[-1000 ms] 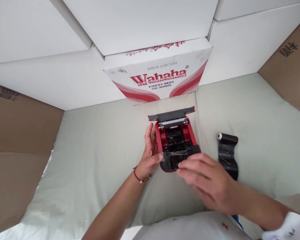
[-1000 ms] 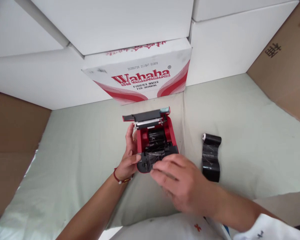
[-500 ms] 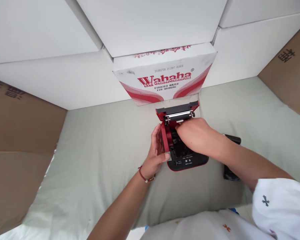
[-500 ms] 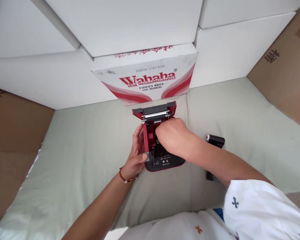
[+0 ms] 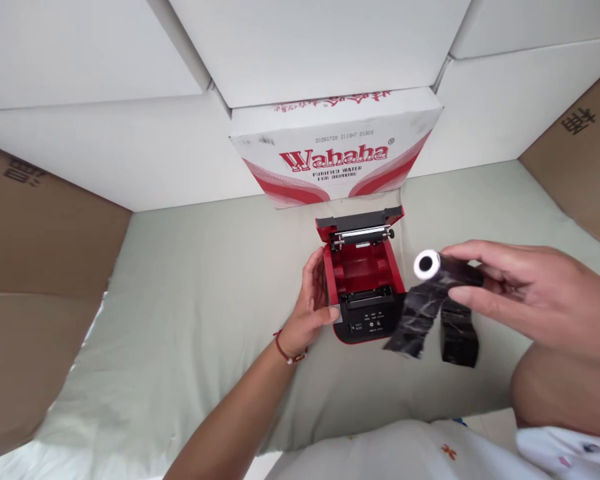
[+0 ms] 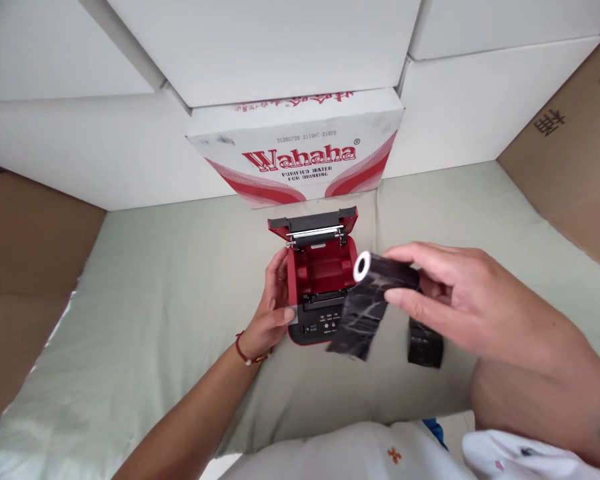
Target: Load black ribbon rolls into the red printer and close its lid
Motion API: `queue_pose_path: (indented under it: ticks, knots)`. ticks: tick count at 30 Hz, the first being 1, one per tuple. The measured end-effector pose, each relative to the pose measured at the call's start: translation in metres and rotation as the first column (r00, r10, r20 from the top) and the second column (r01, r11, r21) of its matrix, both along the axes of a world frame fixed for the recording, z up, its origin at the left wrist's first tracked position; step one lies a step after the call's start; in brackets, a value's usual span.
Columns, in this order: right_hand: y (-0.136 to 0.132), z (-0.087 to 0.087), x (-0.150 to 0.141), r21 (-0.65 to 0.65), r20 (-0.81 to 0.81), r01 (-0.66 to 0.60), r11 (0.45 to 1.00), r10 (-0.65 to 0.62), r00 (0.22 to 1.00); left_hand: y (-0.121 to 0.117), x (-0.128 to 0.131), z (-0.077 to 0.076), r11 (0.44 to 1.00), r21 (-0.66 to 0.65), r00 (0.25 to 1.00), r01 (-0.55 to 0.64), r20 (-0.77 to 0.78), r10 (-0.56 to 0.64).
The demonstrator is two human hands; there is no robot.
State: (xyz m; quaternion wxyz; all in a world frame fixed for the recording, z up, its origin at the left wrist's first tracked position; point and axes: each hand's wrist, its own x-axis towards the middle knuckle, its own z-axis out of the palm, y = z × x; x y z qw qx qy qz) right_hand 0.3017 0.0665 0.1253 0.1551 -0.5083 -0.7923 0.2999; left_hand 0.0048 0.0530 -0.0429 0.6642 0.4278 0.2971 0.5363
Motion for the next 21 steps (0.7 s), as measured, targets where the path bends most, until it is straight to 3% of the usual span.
queue_pose_path:
  ticks: [2, 4, 6, 9, 11, 13, 18, 21]
  knots:
    - [0.004, -0.015, 0.012, -0.099, 0.104, 0.042, 0.994, -0.031, 0.994, 0.0, 0.0, 0.001, 1.0, -0.002, 1.0, -0.001, -0.005, 0.001]
    - [0.008, -0.037, 0.011, -0.217, 0.187, 0.019, 0.976, 0.023, 0.982, 0.0, -0.001, 0.002, 1.0, -0.006, 1.0, 0.002, -0.008, -0.002]
    - [0.009, -0.056, 0.007, -0.248, 0.205, 0.013, 0.969, 0.039, 0.978, 0.0, -0.001, 0.003, 1.0, -0.007, 1.0, 0.003, -0.014, -0.003]
    - [0.005, -0.072, 0.013, -0.089, 0.194, 0.174, 0.981, -0.154, 0.969, 0.0, -0.002, 0.005, 1.0, -0.004, 1.0, -0.003, -0.025, 0.003]
    - [-0.001, -0.077, 0.03, 0.042, 0.219, 0.311, 0.95, -0.312, 0.924, 0.0, -0.001, 0.006, 1.0, -0.007, 1.0, -0.002, -0.028, 0.002]
    - [-0.006, -0.083, 0.052, 0.106, 0.286, 0.352, 0.93, -0.368, 0.885, 0.0, -0.001, 0.007, 1.0, -0.014, 1.0, -0.001, -0.028, 0.0]
    - [-0.013, -0.11, 0.085, 0.063, 0.38, 0.188, 0.98, -0.198, 0.903, 0.0, -0.001, 0.006, 0.999, -0.031, 1.0, -0.007, -0.021, 0.007]
    - [-0.013, -0.109, 0.085, 0.009, 0.381, 0.15, 0.989, -0.141, 0.913, 0.001, -0.002, 0.004, 0.999, -0.04, 0.999, -0.024, -0.036, 0.023]
